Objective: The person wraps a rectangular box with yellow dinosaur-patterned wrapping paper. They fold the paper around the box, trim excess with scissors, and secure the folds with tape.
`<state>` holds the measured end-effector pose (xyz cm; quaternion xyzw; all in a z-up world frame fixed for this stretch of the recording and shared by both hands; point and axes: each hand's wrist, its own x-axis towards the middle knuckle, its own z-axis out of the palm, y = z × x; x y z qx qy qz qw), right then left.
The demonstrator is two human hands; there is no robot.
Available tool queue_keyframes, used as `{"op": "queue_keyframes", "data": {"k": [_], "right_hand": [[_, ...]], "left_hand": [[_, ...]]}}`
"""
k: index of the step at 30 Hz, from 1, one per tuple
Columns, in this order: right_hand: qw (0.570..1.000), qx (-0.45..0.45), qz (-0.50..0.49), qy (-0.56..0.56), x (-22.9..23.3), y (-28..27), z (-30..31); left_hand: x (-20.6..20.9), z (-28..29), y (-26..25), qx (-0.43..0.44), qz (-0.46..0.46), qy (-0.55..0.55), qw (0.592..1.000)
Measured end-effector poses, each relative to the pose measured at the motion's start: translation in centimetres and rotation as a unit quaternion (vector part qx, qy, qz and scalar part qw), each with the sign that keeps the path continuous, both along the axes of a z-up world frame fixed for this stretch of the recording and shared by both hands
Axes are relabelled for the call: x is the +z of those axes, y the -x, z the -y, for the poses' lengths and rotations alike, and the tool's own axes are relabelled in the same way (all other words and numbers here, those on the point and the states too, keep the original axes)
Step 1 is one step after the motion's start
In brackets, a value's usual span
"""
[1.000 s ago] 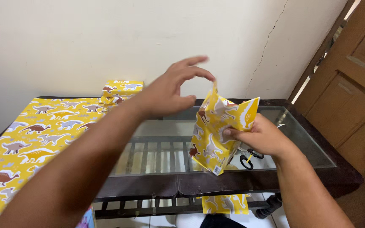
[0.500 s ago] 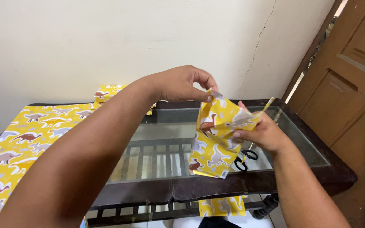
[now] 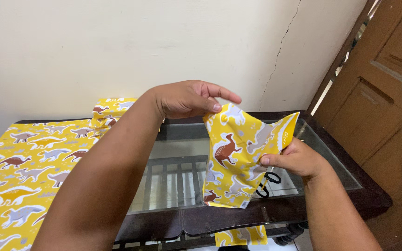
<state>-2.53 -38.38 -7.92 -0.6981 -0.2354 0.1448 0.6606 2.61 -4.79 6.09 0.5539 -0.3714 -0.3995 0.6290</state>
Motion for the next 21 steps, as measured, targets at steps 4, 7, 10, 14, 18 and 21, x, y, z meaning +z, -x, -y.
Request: {"op": "queue_keyframes", "data": {"k": [4, 7, 10, 14, 18, 21], "right_hand": [[1.000, -0.005, 0.028, -0.008, -0.1, 1.0, -1.2], [0.997, -0.026, 0.068, -0.001, -0.8, 1.8, -2.7], [0.991, -0.058, 0.122, -0.020, -1.9, 2.7, -4.0], [0.986, -0.110, 0.115, -0.058, -2.3, 2.8, -4.8], [0.983, -0.126, 0.119, -0.058, -1.5, 3.5, -6.3], [0.979, -0.131, 0.152, -0.026, 0.2, 4.4, -8.0]], "left_hand": [[-1.9, 0.0, -0.2, 0.075, 0.046, 0.044, 0.995], [-4.6, -0.2, 0.8, 0.309, 0.182, 0.042, 0.933], [-9.5, 0.5, 4.5, 0.508, 0.270, 0.200, 0.793], [-16.2, 3.4, 10.5, 0.601, 0.224, 0.229, 0.732], [-18.3, 6.3, 12.0, 0.610, 0.241, 0.160, 0.738], [-17.0, 6.1, 9.4, 0.604, 0.239, 0.171, 0.741]]}}
